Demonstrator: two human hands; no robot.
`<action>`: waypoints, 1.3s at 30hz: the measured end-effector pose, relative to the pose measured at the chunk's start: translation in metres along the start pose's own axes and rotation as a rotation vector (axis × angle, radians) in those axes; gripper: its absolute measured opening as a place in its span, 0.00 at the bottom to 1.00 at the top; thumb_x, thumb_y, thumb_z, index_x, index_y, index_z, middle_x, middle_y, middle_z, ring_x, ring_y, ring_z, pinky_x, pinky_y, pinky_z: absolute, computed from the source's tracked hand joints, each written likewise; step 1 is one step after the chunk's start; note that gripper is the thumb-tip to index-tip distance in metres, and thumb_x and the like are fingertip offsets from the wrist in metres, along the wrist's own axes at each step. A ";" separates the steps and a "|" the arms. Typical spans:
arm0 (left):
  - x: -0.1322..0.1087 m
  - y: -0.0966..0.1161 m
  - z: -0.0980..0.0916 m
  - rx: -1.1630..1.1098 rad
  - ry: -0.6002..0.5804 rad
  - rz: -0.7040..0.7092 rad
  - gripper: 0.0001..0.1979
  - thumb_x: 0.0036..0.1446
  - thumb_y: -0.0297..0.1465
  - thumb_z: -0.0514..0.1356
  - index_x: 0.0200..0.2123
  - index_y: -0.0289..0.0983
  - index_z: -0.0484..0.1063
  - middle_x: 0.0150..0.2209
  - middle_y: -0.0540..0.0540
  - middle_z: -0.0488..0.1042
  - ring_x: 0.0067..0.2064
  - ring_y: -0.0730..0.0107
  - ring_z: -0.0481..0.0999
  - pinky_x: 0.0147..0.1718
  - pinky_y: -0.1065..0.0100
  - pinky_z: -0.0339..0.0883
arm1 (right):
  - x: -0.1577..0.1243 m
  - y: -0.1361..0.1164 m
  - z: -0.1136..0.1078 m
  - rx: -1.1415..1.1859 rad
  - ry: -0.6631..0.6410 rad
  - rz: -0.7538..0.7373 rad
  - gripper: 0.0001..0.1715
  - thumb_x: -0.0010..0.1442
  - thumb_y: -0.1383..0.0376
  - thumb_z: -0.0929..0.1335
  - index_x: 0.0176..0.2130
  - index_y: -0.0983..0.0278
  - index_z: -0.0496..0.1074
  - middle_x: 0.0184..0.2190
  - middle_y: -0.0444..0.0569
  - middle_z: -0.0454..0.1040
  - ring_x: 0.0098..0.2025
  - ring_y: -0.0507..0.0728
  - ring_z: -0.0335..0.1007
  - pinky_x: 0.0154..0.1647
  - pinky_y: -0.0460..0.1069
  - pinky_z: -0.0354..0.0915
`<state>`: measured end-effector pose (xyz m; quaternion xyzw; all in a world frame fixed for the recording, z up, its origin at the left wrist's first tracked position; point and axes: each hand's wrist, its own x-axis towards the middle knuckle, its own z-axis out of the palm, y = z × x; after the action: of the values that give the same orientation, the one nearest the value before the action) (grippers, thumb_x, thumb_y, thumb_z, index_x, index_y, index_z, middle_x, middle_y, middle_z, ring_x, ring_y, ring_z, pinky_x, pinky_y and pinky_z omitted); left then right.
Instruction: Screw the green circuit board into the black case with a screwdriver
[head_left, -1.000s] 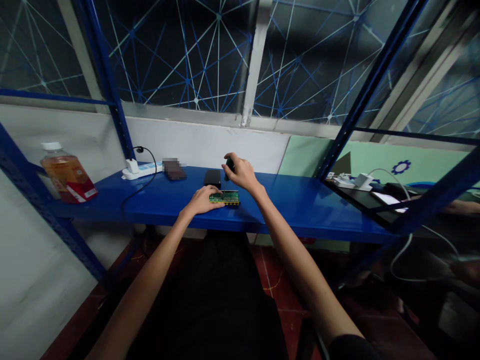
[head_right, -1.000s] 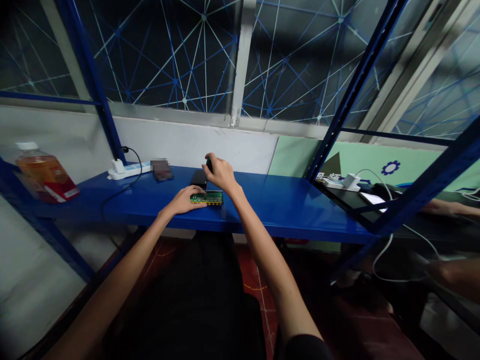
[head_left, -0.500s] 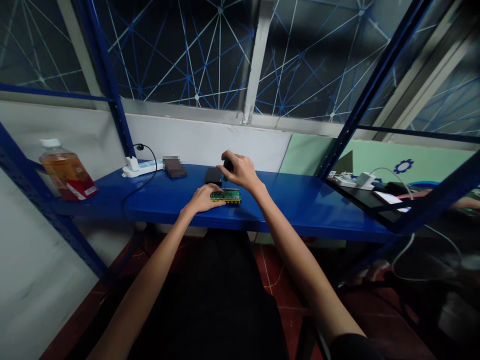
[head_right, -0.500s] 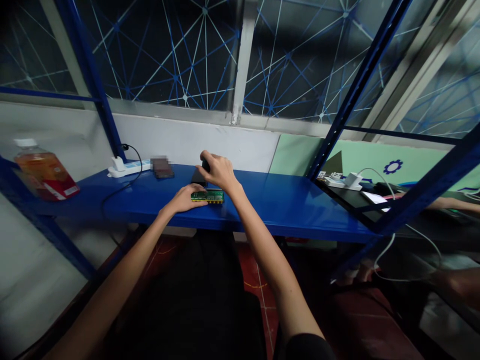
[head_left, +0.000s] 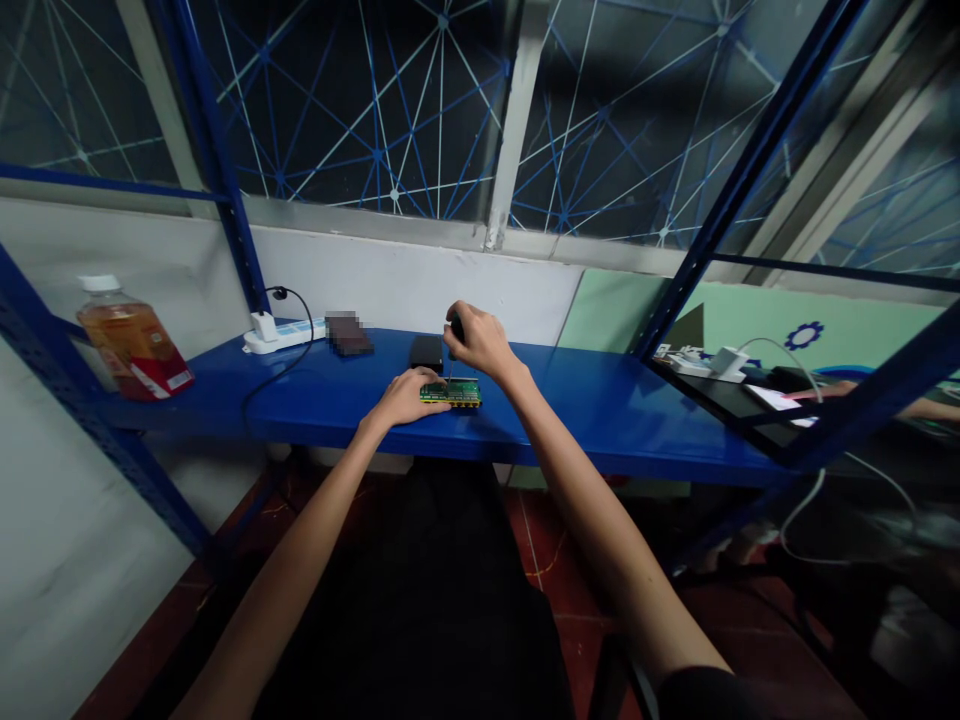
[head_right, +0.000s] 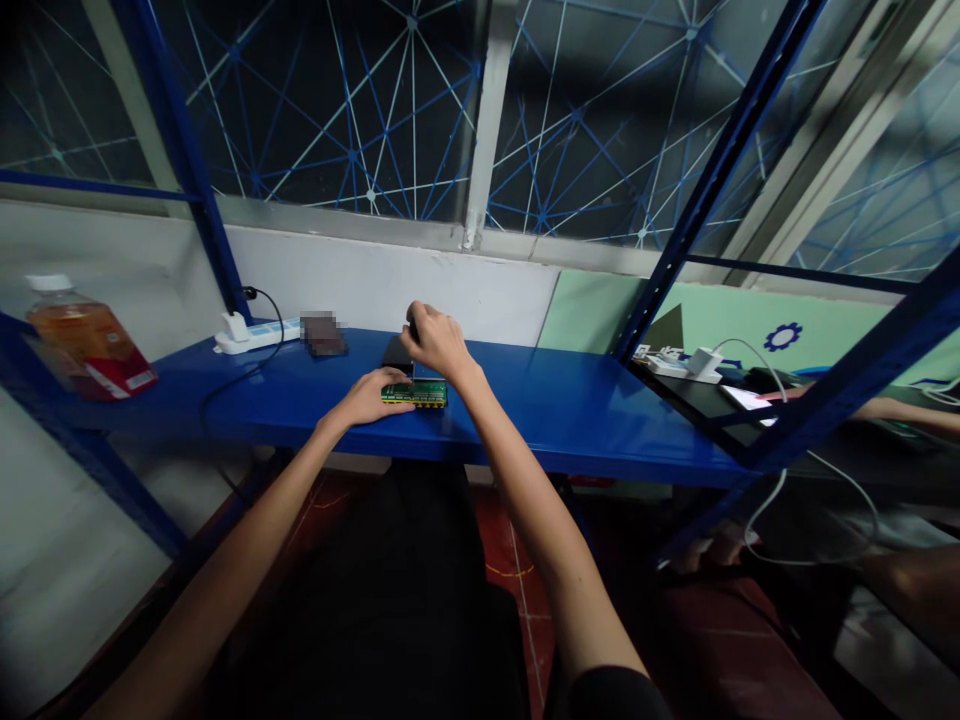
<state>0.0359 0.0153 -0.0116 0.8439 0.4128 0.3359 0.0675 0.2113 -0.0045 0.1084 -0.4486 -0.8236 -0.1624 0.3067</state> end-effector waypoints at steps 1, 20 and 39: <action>0.000 0.001 0.000 0.000 -0.002 -0.001 0.23 0.51 0.46 0.69 0.47 0.41 0.78 0.53 0.42 0.75 0.57 0.50 0.72 0.57 0.55 0.65 | 0.001 0.001 0.001 0.001 0.000 -0.012 0.16 0.63 0.63 0.59 0.47 0.66 0.69 0.42 0.58 0.76 0.35 0.59 0.67 0.33 0.51 0.53; -0.001 0.001 -0.003 0.012 -0.035 0.021 0.23 0.53 0.49 0.66 0.48 0.43 0.78 0.54 0.43 0.74 0.56 0.52 0.72 0.58 0.55 0.64 | -0.004 0.011 -0.025 -0.122 -0.147 0.108 0.21 0.61 0.58 0.64 0.50 0.65 0.70 0.32 0.55 0.79 0.31 0.61 0.67 0.31 0.51 0.50; -0.002 0.004 -0.002 0.015 0.000 0.013 0.23 0.51 0.46 0.68 0.48 0.41 0.78 0.53 0.42 0.76 0.56 0.50 0.73 0.57 0.54 0.66 | 0.010 0.000 -0.014 0.087 -0.183 0.035 0.12 0.62 0.64 0.63 0.46 0.63 0.68 0.40 0.53 0.78 0.38 0.58 0.71 0.34 0.50 0.55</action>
<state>0.0367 0.0108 -0.0090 0.8470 0.4098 0.3335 0.0590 0.2119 -0.0058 0.1254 -0.4621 -0.8465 -0.0797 0.2520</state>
